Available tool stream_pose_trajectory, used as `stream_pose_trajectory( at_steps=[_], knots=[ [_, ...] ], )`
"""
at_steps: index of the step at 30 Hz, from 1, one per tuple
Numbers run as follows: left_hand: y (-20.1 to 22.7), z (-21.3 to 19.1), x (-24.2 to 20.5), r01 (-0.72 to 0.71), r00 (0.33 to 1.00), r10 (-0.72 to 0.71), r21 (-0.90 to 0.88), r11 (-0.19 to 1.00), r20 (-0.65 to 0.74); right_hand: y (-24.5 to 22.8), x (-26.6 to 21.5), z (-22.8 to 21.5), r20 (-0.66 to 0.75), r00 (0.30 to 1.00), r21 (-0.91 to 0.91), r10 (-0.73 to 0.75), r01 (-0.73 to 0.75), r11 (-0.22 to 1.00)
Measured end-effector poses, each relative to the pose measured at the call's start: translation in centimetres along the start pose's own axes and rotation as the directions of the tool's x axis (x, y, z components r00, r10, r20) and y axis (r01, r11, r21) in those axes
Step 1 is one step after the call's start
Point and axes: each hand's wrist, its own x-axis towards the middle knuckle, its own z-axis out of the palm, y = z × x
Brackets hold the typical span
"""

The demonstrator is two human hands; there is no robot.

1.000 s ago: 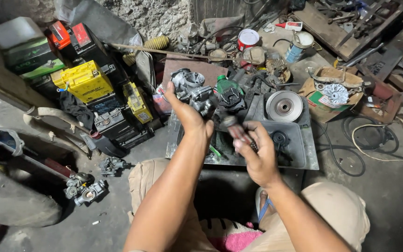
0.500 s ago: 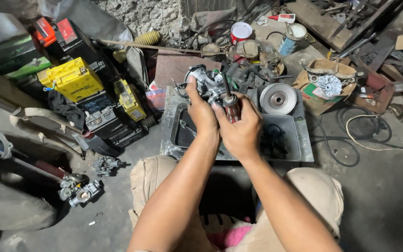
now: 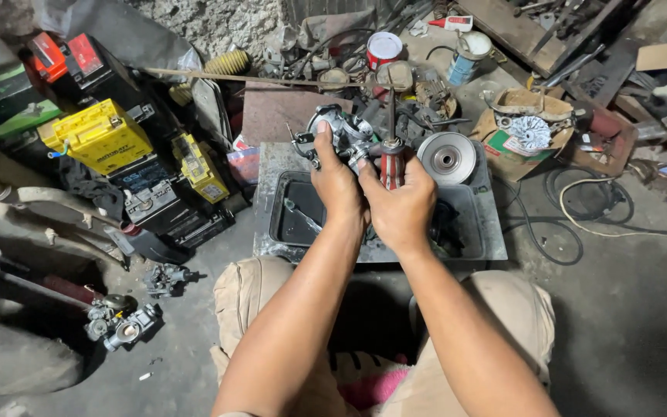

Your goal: The person uses a screwdriver to loosen and remove screws from a carburetor held in their left hand. They then use a metal file to scrape and clean the interior surfaces of the carburetor body.

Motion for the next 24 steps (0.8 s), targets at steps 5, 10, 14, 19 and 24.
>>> stream_pose_trajectory(
  at_steps=[5,10,14,19,24],
  knots=[
    [-0.5,0.2,0.2,-0.004,1.0,0.004,0.0,1.0,0.012,1.0,0.7,-0.2,0.0,0.999,-0.019,-0.033,0.033,0.999],
    [-1.3,0.3,0.6,0.021,0.999,-0.021,0.026,0.999,0.024,0.9,1.1,-0.7,0.02,0.995,-0.07,-0.095,0.096,0.993],
    [-1.8,0.2,0.8,0.024,0.999,-0.025,0.048,0.999,0.033,1.1,1.4,-1.0,0.043,0.984,-0.095,-0.17,0.174,0.98],
    [-1.8,0.1,1.2,0.119,0.991,-0.12,0.006,0.993,0.062,1.4,2.3,-1.5,0.0,0.989,-0.134,-0.148,0.146,0.98],
    [-3.6,0.1,2.8,0.276,0.96,-0.267,-0.143,0.95,0.078,4.1,4.3,-2.3,-0.058,0.986,0.005,0.155,-0.155,0.988]
  ],
)
